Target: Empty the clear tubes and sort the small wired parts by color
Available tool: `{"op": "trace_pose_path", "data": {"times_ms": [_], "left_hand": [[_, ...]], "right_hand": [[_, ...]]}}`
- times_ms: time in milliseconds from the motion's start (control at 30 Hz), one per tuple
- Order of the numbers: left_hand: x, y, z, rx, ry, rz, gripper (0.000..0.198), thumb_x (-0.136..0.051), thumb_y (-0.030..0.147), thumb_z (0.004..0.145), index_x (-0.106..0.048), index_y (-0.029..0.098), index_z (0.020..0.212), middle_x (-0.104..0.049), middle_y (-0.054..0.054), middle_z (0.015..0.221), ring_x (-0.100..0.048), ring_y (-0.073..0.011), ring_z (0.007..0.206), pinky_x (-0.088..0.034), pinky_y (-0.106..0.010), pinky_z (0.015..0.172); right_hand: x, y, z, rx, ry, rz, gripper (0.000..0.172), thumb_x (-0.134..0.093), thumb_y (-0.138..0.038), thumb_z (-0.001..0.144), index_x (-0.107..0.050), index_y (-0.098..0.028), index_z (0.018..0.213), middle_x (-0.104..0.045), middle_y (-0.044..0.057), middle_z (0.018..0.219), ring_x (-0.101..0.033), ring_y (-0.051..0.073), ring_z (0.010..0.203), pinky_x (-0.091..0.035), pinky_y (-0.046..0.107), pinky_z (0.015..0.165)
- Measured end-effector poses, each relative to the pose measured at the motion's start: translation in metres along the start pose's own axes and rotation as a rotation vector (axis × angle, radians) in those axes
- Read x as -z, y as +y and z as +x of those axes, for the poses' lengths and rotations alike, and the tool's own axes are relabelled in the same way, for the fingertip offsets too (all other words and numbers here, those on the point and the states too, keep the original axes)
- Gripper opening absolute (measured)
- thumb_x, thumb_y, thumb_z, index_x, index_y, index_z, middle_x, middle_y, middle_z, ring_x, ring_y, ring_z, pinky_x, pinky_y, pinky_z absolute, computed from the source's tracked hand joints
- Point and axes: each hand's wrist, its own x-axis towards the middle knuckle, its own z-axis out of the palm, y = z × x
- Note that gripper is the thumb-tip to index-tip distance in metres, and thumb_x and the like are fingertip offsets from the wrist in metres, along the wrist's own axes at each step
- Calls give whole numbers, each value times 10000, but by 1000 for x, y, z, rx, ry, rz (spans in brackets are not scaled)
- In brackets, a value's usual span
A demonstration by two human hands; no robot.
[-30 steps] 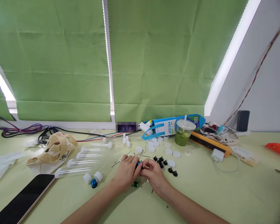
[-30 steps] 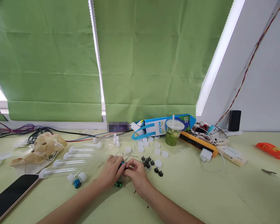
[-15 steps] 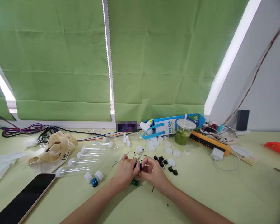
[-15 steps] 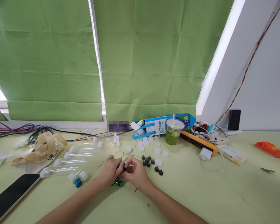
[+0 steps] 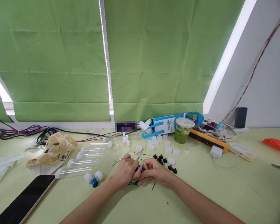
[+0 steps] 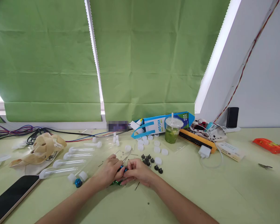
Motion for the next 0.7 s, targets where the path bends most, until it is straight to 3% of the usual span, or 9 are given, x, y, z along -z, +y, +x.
{"op": "trace_pose_path", "data": {"times_ms": [133,267,367,500,600,700], "left_hand": [[3,1,0,-70,-5,3,323,-333,227,882,-480,189,597,-557,-1,519,-484,-127,471,-305,-299,600],[-1,2,0,-49,-14,42,321,-344,235,874,-497,184,596,-562,-10,506,-496,-132,463,-296,-305,591],[-4,1,0,-13,-19,41,326,-352,238,879,-510,179,601,-574,-15,504,-507,-135,459,-304,-306,592],[-4,0,-1,96,20,24,333,-346,235,892,-513,179,609,-579,-19,507,-520,-141,467,-324,-307,606],[-2,0,-2,201,55,-11,362,-306,234,913,-497,187,610,-584,-17,521,-529,-146,488,-341,-309,630],[-2,0,-2,291,64,-71,364,-297,237,922,-486,192,614,-592,-10,530,-529,-145,494,-352,-308,651]], "right_hand": [[8,-3,-1,-52,-51,-33,346,-754,-192,545,-413,-180,604,-601,-43,564,-665,210,689,-519,344,650],[7,1,5,6,89,-174,389,-794,-146,441,-440,-170,600,-590,-53,531,-613,138,551,-443,214,510],[1,3,6,59,185,-228,441,-808,-124,395,-424,-179,606,-563,-66,518,-578,125,532,-411,198,477],[-6,1,4,83,132,-42,417,-798,-168,474,-437,-188,682,-581,-51,626,-595,140,600,-476,256,563],[-8,-3,4,110,58,147,291,-734,-254,630,-486,-183,767,-575,-19,741,-590,131,679,-487,283,637],[-9,-4,5,149,66,165,225,-680,-310,705,-518,-182,796,-557,-9,774,-575,124,689,-476,286,648]]}}
